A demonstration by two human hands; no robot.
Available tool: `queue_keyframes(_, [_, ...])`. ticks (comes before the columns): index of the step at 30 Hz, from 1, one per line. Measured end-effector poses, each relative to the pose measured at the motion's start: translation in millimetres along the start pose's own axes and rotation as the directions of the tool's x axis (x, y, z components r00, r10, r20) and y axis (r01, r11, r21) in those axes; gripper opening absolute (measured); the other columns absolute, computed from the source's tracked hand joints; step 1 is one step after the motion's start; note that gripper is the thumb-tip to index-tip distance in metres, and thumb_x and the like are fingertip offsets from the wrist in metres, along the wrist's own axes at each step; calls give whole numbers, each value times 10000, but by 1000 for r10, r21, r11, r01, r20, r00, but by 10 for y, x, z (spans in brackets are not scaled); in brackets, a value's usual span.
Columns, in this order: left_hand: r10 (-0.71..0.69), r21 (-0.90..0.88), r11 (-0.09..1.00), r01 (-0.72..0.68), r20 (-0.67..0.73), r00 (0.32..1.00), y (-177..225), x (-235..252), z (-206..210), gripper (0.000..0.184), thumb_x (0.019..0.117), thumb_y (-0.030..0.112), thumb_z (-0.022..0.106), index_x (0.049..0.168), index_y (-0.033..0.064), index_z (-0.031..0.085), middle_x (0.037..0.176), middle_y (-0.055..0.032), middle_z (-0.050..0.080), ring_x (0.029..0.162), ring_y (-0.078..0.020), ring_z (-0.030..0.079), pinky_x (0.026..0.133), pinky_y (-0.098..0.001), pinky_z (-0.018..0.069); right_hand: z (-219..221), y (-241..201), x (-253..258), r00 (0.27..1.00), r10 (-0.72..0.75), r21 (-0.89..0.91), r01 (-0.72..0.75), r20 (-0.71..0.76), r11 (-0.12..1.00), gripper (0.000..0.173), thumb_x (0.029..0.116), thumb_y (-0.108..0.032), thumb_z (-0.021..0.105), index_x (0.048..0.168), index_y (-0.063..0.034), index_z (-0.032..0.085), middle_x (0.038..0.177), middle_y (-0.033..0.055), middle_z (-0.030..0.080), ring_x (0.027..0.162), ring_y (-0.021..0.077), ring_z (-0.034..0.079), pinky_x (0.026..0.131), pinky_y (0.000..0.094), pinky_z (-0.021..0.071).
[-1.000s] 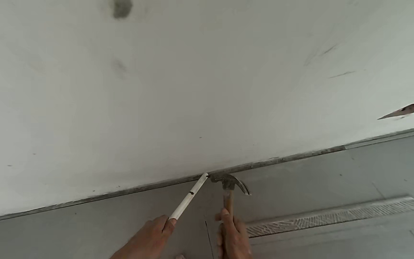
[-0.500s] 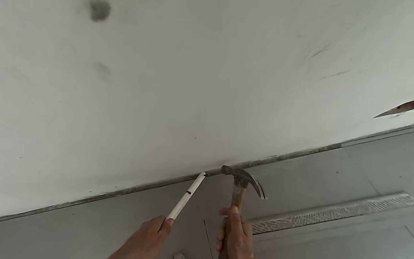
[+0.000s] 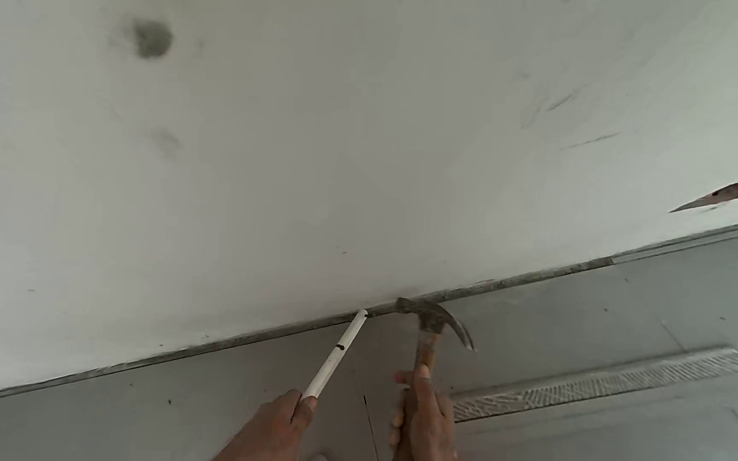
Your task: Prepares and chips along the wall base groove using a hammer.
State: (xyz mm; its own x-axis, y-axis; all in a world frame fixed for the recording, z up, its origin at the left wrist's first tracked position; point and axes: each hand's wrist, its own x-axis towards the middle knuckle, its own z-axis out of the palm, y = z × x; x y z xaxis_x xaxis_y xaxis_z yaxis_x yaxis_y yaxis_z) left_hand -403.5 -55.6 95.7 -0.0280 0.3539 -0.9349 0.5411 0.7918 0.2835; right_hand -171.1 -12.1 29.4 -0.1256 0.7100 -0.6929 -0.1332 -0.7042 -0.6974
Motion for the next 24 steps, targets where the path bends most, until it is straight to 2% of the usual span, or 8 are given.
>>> queue_keyframes(4, [-10,-15,1000,10,7,1000,22,-18,33,511,1108,510,313,1255,66,519,840,-91,591,616,-193,569,576,-348,495,14,37,-2,987,143,-8,-143,67,990,617,1134,-415,206,1185,62,594,538,63,542,402,172,564,378,350,532])
queue_keyframes(8, [-4,-34,999,4,4,1000,30,-47,33,507,1107,514,308,1278,81,507,861,-86,614,607,-177,573,559,-337,492,95,61,-36,1000,9,66,-8,-13,998,614,1129,-397,170,1162,63,576,524,47,555,389,162,576,371,348,543])
queue_keyframes(11, [-7,-70,998,8,21,1000,28,-52,63,488,1110,503,317,1290,88,501,877,-79,623,594,-158,559,546,-320,478,63,13,28,987,150,-16,-149,53,989,630,1131,-435,215,1175,61,601,529,66,532,389,172,550,370,349,523])
queue_keyframes(13, [10,-88,996,-7,27,1000,47,-38,56,479,1112,496,319,1289,89,501,880,-75,626,583,-152,550,532,-310,467,11,-54,28,989,134,0,-134,60,991,629,1134,-416,188,1218,62,588,542,67,542,402,170,564,379,346,534])
queue_keyframes(15, [3,-120,993,1,34,999,26,-31,68,472,1111,497,322,1293,100,502,871,-68,627,569,-142,545,517,-293,460,76,30,-13,997,77,61,-77,8,995,634,1132,-408,163,1180,66,582,527,54,548,396,164,576,376,344,541])
queue_keyframes(18, [-13,-146,989,19,40,999,42,-41,83,454,1114,486,326,1280,105,510,863,-63,619,572,-138,546,515,-284,458,83,69,-9,983,177,47,-179,55,983,651,1129,-448,194,1189,64,592,526,61,530,392,168,554,374,348,526])
queue_keyframes(22, [-2,-168,986,9,43,999,63,-26,82,445,1115,478,332,1280,106,511,855,-55,613,553,-126,539,496,-268,451,109,29,-12,993,114,105,-114,6,988,650,1129,-429,164,1148,68,583,522,63,543,389,173,573,372,353,542])
queue_keyframes(24, [-10,-184,983,19,51,999,77,-33,88,432,1115,473,336,1272,109,510,858,-52,607,560,-124,544,500,-266,458,115,-7,33,981,190,71,-193,50,979,660,1123,-470,193,1146,58,590,529,62,521,391,172,552,375,351,532])
